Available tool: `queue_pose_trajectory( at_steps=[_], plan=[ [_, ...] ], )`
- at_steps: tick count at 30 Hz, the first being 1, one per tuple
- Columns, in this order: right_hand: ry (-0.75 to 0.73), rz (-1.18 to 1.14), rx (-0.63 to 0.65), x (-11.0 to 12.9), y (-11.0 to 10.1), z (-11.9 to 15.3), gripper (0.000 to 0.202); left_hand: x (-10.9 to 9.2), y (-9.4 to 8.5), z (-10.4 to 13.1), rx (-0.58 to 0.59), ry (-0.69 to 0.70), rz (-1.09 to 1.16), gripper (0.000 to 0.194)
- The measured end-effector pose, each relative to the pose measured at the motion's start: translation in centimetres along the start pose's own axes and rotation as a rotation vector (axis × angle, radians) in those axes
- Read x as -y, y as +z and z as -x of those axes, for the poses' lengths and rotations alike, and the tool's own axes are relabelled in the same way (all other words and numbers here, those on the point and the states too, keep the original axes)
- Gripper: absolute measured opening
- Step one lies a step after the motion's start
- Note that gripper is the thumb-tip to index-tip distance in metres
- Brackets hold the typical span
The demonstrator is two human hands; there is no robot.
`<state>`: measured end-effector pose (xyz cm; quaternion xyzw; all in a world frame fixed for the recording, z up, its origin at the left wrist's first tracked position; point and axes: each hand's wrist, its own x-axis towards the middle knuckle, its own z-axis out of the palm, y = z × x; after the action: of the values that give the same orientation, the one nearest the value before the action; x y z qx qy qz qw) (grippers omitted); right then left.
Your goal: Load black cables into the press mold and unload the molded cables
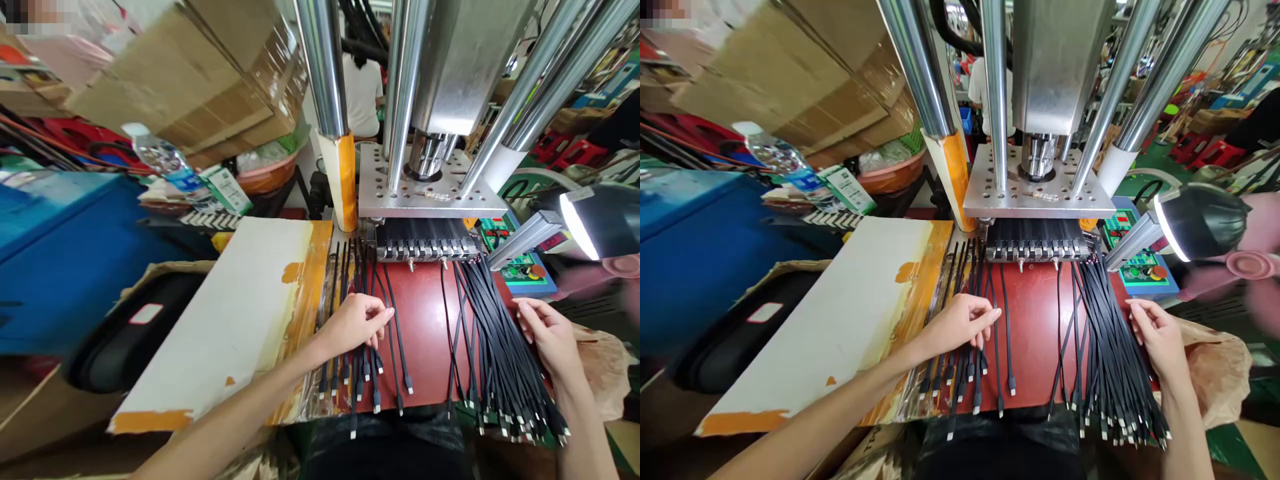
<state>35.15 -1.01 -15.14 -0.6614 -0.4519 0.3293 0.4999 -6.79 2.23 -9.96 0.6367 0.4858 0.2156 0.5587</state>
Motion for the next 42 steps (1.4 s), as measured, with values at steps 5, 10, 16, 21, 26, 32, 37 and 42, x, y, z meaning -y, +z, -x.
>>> queue_pose_trajectory(
  at_steps=[5,10,16,21,26,32,37,42],
  plan=[
    [0.02,0.012,0.013,-0.4,0.2,0.0,0.045,-0.2,-0.1,0.1,-0.019,0.043,-0.107,0.043],
    [0.031,-0.032,0.022,-0.9,0.4,-0.2,0.053,-0.6,-0.4,0.1,-0.13,0.202,-0.339,0.031],
    [0.048,-0.057,0.033,-1.8,0.4,-0.5,0.06,-0.3,-0.2,0.1,-0.193,0.303,-0.475,0.024],
    [0.067,-0.075,0.043,-1.9,0.8,-0.6,0.06,-0.3,-0.3,0.2,-0.233,0.335,-0.485,0.023],
    [0.03,-0.057,0.055,-1.7,1.1,-0.7,0.056,-0.2,-0.4,0.3,-0.222,0.346,-0.484,0.02],
    [-0.07,0.018,0.062,-1.7,1.2,-1.4,0.05,0.3,-0.5,0.1,-0.215,0.393,-0.504,0.021],
    [-0.242,0.189,0.131,1.9,2.5,-1.9,0.042,0.4,-0.5,0.1,-0.215,0.395,-0.528,0.025],
    [-0.608,0.434,0.332,11.2,7.8,-2.3,0.031,0.4,-0.5,0.1,-0.205,0.436,-0.551,0.027]
  ],
)
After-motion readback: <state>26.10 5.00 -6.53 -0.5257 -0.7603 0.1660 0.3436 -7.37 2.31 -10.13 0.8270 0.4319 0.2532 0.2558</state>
